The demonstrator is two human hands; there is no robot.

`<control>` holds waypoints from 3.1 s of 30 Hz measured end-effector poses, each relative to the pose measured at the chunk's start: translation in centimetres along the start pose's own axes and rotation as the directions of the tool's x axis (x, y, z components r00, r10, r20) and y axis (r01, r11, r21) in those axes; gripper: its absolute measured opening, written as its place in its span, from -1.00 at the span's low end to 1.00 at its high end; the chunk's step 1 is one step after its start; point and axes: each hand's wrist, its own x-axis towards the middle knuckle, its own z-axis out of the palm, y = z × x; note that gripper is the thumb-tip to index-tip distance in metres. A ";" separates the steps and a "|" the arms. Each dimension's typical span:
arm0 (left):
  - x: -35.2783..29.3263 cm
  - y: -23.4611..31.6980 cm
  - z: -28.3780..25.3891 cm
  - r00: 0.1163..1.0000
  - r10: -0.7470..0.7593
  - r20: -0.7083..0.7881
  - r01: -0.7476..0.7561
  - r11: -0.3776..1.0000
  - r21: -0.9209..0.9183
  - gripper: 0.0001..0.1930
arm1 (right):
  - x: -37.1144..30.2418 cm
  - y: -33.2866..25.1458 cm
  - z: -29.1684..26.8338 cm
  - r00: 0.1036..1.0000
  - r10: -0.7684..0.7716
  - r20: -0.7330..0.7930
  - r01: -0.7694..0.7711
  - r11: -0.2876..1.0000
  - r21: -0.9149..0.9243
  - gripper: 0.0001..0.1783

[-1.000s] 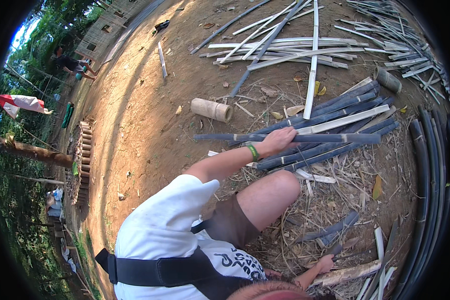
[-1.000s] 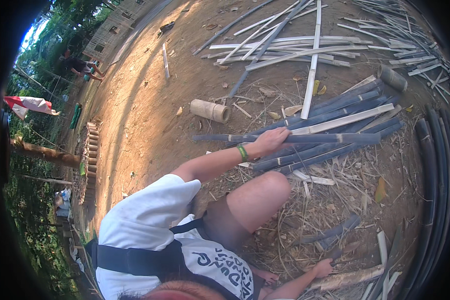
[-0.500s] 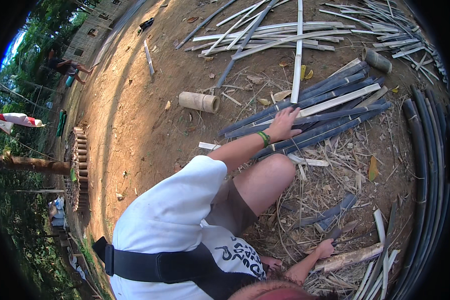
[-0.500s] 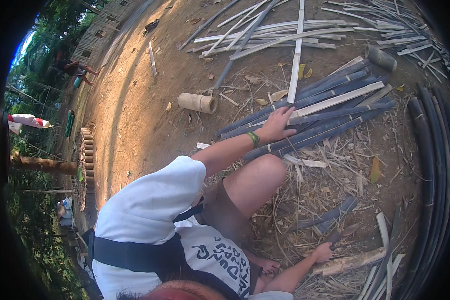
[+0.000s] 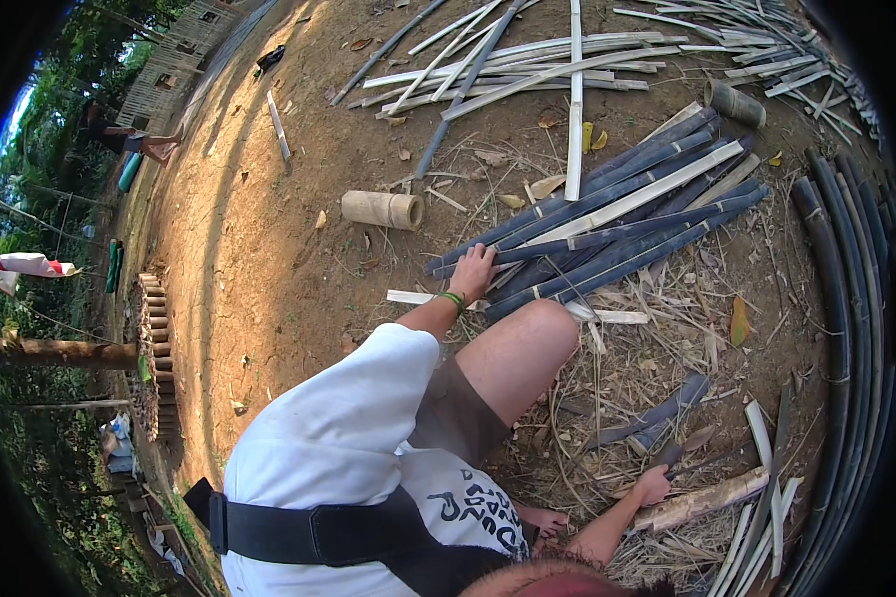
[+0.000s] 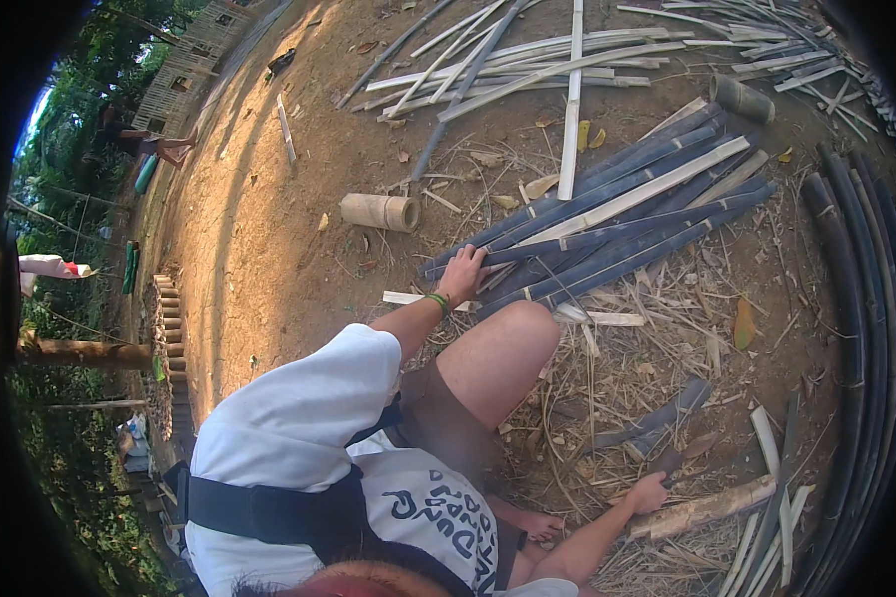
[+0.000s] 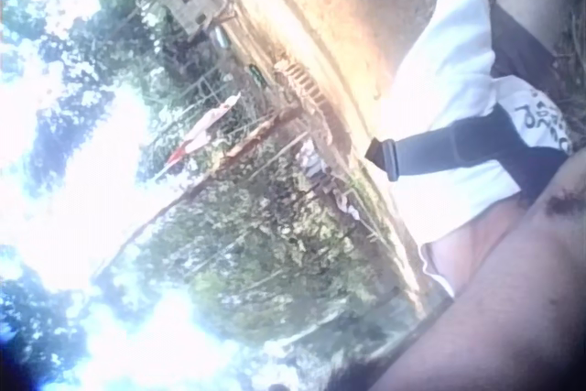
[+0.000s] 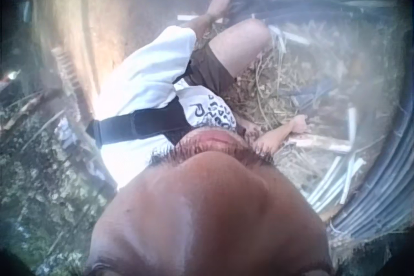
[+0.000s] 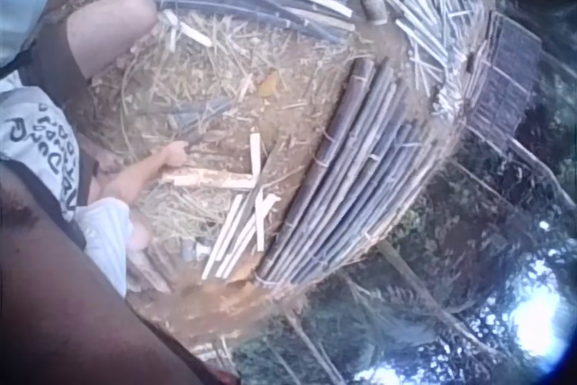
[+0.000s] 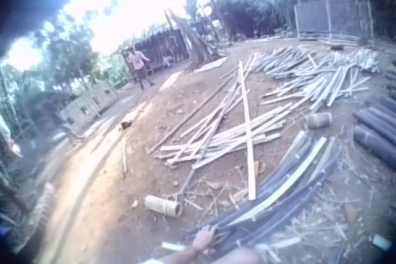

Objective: The person splits a bamboo pole with a machete and a wooden mallet, then trims the edges of a bamboo strip with the blade.

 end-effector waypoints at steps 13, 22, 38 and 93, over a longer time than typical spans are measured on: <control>5.7 9.0 -0.2 0.970 0.173 -0.168 -0.200 0.966 -0.161 -0.68 | -1.1 -1.1 -0.8 0.999 -0.023 -0.025 0.023 0.999 -0.025 -0.24; 7.1 9.8 0.5 0.969 0.163 -0.186 -0.195 0.967 -0.164 -0.68 | -0.9 -1.1 -0.6 0.999 -0.034 -0.021 0.033 0.998 -0.045 -0.24; 5.8 9.4 4.0 0.871 -0.001 0.490 -0.005 1.000 0.012 0.30 | -0.4 -0.6 0.0 1.000 -0.006 -0.019 0.007 1.000 0.009 -0.26; 16.9 11.5 7.6 0.733 -0.155 0.663 -0.432 0.647 0.628 0.03 | -12.4 3.6 6.0 0.672 -0.406 0.619 0.230 0.909 0.346 -0.48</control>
